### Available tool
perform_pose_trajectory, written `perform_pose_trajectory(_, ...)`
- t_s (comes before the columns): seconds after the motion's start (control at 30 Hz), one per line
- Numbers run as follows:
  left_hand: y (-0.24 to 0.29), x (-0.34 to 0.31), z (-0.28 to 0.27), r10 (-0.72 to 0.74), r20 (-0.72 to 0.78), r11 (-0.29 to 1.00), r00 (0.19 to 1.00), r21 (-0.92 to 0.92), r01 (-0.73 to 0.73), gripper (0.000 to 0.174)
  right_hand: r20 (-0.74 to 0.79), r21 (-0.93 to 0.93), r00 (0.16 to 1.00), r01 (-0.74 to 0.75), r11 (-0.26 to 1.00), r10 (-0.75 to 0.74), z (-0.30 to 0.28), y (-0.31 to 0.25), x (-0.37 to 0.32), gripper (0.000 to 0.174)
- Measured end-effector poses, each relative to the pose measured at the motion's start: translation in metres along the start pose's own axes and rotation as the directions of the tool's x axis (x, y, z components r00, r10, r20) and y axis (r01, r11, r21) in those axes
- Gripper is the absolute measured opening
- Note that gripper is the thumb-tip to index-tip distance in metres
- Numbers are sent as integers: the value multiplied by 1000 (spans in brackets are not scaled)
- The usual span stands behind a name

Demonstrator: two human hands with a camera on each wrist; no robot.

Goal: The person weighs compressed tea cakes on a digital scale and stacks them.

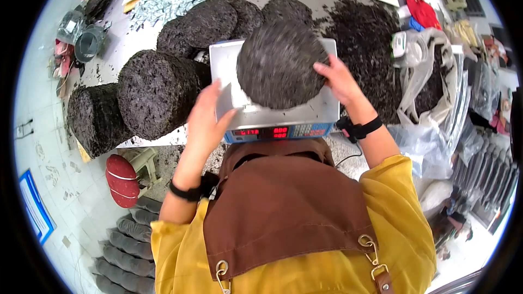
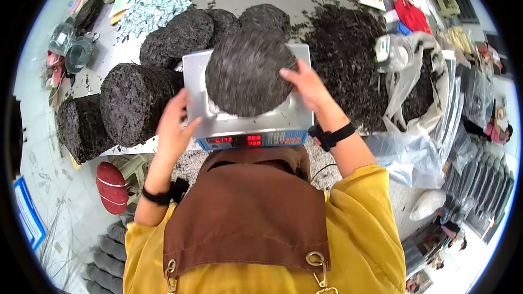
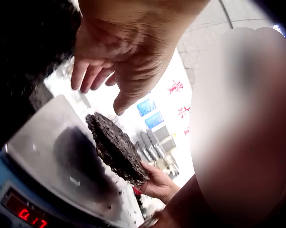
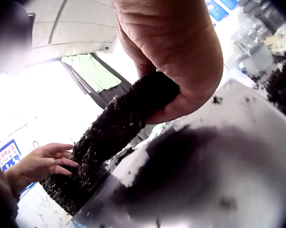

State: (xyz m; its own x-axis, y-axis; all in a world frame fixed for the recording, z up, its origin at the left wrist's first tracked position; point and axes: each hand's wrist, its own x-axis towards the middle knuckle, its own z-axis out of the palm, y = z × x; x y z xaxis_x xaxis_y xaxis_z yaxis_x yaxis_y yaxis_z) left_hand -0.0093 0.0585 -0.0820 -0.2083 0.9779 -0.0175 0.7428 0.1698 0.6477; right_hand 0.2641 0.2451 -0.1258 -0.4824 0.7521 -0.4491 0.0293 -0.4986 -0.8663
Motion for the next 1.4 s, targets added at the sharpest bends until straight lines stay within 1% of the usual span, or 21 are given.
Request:
perform_pose_trajectory(0.13,25,-13,-101,64,-288,869,955,487,89,95,-6,196,981,190,962,-192,-3,-56,72,37)
perform_pose_trajectory(0.2,3,-18,-120,-83,-205,773,975,605,193,99,-13,156,983,182,971,-182,-7,-64,113,38)
perform_pose_trajectory(0.27,-38,-25,-119,-145,-51,854,988,498,151,85,-37,-64,998,41,997,-44,-7,-61,138,48)
perform_pose_trajectory(0.33,-41,-27,-127,-143,-10,835,990,535,126,81,-262,-225,963,-119,967,58,-14,-43,156,59)
perform_pose_trajectory(0.43,-34,-26,-121,-129,-7,813,992,572,109,78,-220,-429,969,12,903,-117,-30,-31,151,66)
perform_pose_trajectory(0.6,-45,-29,-136,-99,82,835,992,549,38,79,19,-426,984,167,889,-176,23,-52,71,53)
perform_pose_trajectory(0.8,-50,-33,-141,23,-69,898,997,439,10,50,272,-463,946,288,838,-175,85,-49,10,49)
perform_pose_trajectory(0.87,-58,-31,-139,68,-324,911,944,406,74,44,351,-428,920,324,844,-175,109,-49,-4,50)
perform_pose_trajectory(0.9,-54,-29,-144,46,-524,962,851,253,104,35,381,-336,900,347,875,-211,124,-52,-14,51)
perform_pose_trajectory(0.93,-44,-29,-152,-183,-608,982,773,-71,176,33,405,-242,881,362,900,-246,139,-54,-23,52)
perform_pose_trajectory(0.97,-44,-27,-150,-269,-598,839,755,-531,-121,35,400,-236,879,373,897,-260,151,-54,-28,52)
perform_pose_trajectory(1.0,-41,-24,-146,-338,-544,426,768,-816,-391,37,405,-15,877,288,957,-258,163,-56,-31,53)
perform_pose_trajectory(1.03,-25,-23,-146,-390,-377,172,840,-926,-335,41,412,205,874,188,961,-259,172,-58,-33,55)
perform_pose_trajectory(1.1,-9,-20,-123,-354,-124,-45,927,-988,-149,39,458,457,865,-32,889,-204,182,-60,-32,56)
perform_pose_trajectory(1.2,10,-28,-99,-340,4,9,941,-1000,7,37,324,550,929,-30,835,-180,175,-62,-45,46)
perform_pose_trajectory(1.23,-33,-31,-87,-204,-63,577,977,-814,68,52,241,526,948,53,849,-209,161,-60,-43,45)
perform_pose_trajectory(1.27,-18,-30,-109,161,-221,900,962,-368,-235,83,180,487,946,154,860,-271,150,-68,-54,43)
perform_pose_trajectory(1.3,-14,-29,-123,159,-185,970,970,212,-119,104,73,378,924,322,868,-375,138,-69,-60,40)
perform_pose_trajectory(1.33,-14,-32,-126,56,-116,844,992,536,15,104,10,27,848,530,847,-531,110,-56,-55,33)
perform_pose_trajectory(1.37,-76,-31,-103,-75,70,808,995,589,19,98,25,-708,841,397,584,-541,92,-58,-84,31)
perform_pose_trajectory(1.4,-74,-37,-106,10,31,805,999,593,-26,90,288,-783,609,594,184,-739,81,-39,-85,36)
